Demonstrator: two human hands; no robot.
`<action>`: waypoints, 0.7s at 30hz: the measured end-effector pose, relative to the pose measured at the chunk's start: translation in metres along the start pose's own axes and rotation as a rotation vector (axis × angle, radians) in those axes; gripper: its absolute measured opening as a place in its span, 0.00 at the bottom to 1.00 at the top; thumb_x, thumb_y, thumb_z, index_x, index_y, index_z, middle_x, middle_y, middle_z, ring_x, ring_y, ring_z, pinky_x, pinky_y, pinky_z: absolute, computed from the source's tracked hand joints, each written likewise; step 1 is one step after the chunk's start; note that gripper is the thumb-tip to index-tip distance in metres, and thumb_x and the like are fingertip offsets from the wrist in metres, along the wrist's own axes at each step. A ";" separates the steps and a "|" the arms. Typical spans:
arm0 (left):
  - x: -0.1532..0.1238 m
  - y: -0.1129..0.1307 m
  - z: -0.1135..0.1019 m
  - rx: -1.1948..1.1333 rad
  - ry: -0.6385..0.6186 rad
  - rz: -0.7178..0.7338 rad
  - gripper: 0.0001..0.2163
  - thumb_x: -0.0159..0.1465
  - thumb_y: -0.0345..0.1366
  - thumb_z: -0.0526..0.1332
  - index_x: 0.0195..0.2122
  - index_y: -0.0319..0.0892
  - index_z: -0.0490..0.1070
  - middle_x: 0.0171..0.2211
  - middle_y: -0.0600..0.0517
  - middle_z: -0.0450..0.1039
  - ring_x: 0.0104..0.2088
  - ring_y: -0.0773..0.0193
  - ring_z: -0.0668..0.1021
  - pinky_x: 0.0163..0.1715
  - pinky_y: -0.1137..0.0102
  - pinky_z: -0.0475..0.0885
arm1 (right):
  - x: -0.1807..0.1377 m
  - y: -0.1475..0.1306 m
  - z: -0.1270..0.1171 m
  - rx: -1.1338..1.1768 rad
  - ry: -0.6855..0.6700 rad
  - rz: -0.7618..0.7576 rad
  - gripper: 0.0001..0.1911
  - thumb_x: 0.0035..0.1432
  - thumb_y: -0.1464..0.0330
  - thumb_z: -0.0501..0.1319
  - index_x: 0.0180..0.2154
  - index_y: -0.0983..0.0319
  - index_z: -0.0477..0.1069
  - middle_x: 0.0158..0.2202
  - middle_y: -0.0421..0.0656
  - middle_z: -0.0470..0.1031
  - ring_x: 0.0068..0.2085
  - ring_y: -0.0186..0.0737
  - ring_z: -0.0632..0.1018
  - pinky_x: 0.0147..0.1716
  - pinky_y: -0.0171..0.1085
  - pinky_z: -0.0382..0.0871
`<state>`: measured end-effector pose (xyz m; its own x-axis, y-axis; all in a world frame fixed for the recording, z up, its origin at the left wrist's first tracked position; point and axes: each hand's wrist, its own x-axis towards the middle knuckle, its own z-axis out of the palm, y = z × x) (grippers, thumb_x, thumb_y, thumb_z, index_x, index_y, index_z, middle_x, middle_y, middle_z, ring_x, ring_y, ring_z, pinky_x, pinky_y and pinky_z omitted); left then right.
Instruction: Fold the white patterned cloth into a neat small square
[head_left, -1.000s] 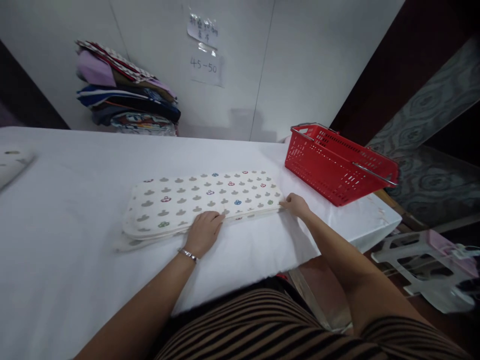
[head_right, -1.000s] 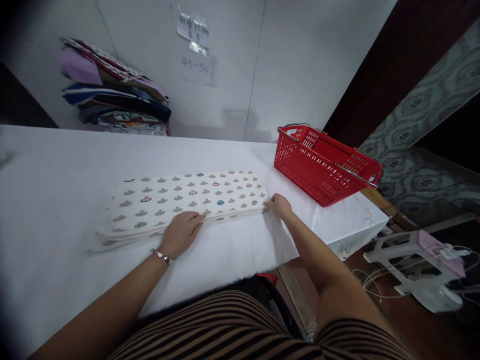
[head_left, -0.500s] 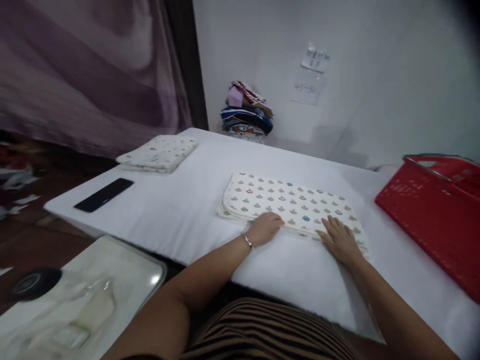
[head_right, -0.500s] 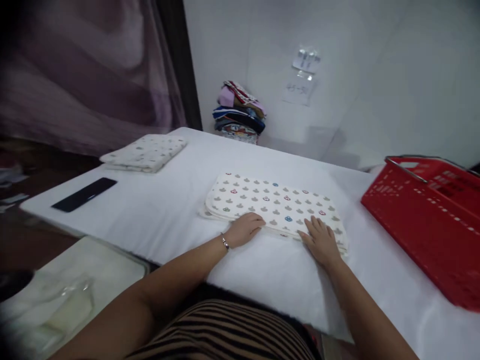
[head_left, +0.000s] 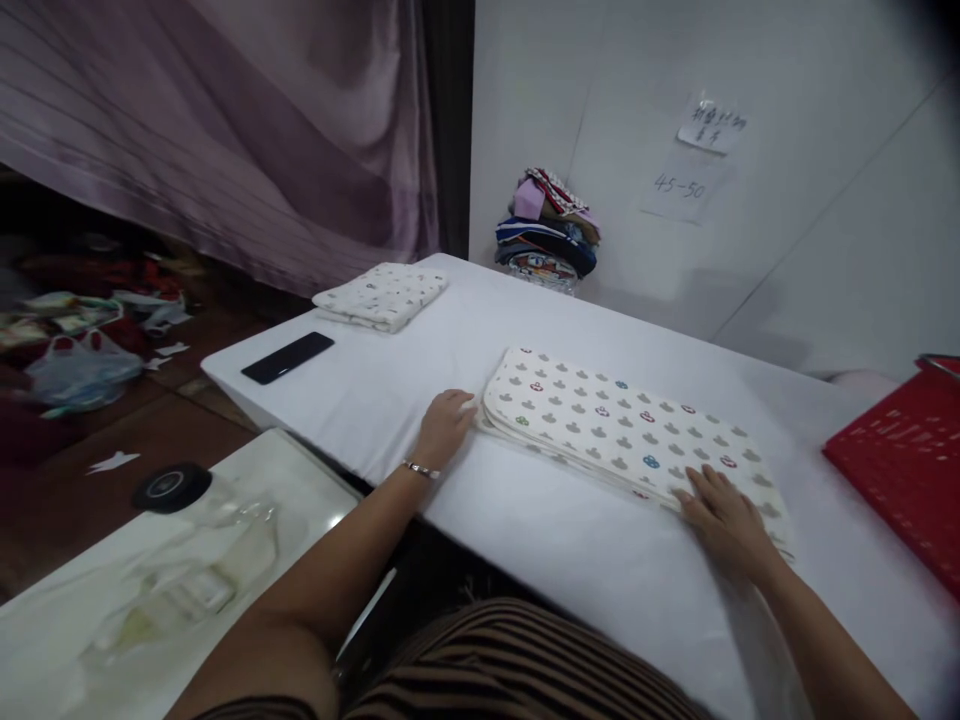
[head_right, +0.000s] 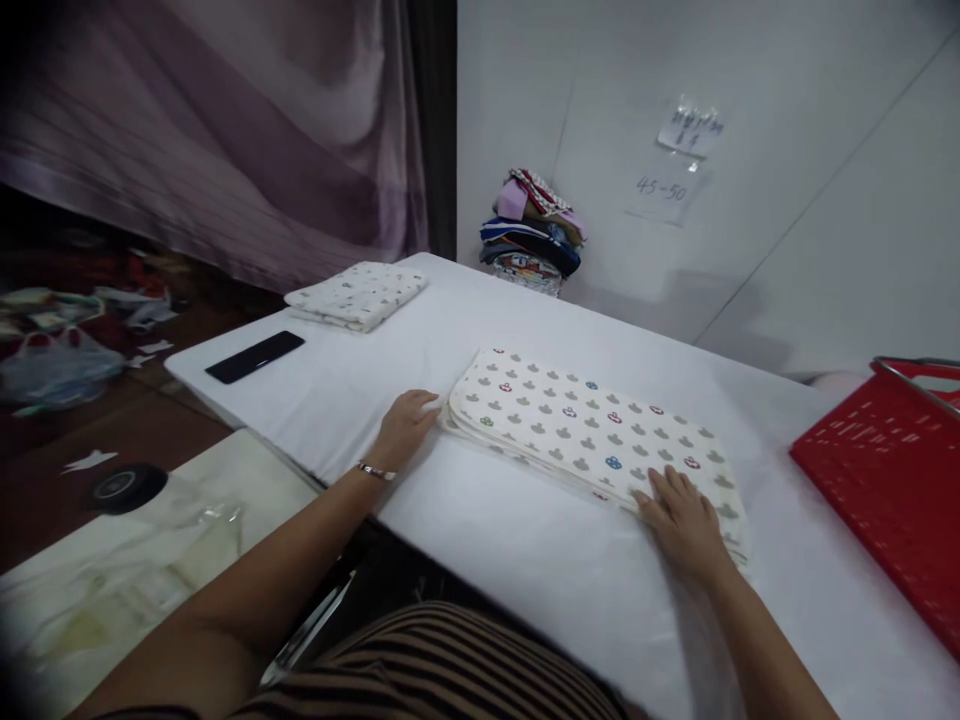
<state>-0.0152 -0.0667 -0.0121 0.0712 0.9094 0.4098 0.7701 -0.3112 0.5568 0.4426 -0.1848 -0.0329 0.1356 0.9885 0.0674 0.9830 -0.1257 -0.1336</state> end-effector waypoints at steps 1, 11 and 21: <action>-0.003 -0.002 -0.002 -0.019 0.014 -0.076 0.10 0.61 0.35 0.55 0.42 0.43 0.71 0.42 0.50 0.72 0.42 0.63 0.72 0.45 0.68 0.66 | 0.003 -0.007 -0.005 0.042 0.020 -0.005 0.31 0.58 0.49 0.46 0.56 0.60 0.62 0.62 0.50 0.56 0.62 0.53 0.55 0.56 0.57 0.53; -0.012 0.039 0.007 0.107 -0.227 -0.260 0.13 0.60 0.44 0.54 0.28 0.44 0.75 0.32 0.52 0.72 0.34 0.65 0.72 0.30 0.72 0.61 | 0.054 -0.181 -0.018 0.632 0.051 -0.449 0.12 0.58 0.61 0.55 0.37 0.58 0.73 0.42 0.44 0.75 0.45 0.43 0.73 0.46 0.42 0.66; -0.005 0.043 0.006 0.094 -0.320 -0.350 0.18 0.63 0.46 0.48 0.28 0.45 0.75 0.31 0.51 0.76 0.31 0.65 0.73 0.24 0.72 0.56 | 0.090 -0.285 0.006 0.514 -0.036 -0.542 0.06 0.56 0.68 0.58 0.30 0.59 0.73 0.31 0.41 0.72 0.36 0.37 0.70 0.38 0.36 0.62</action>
<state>0.0216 -0.0828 0.0056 -0.0227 0.9989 -0.0415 0.8357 0.0418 0.5476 0.1742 -0.0600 0.0054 -0.3639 0.9041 0.2240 0.7285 0.4261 -0.5364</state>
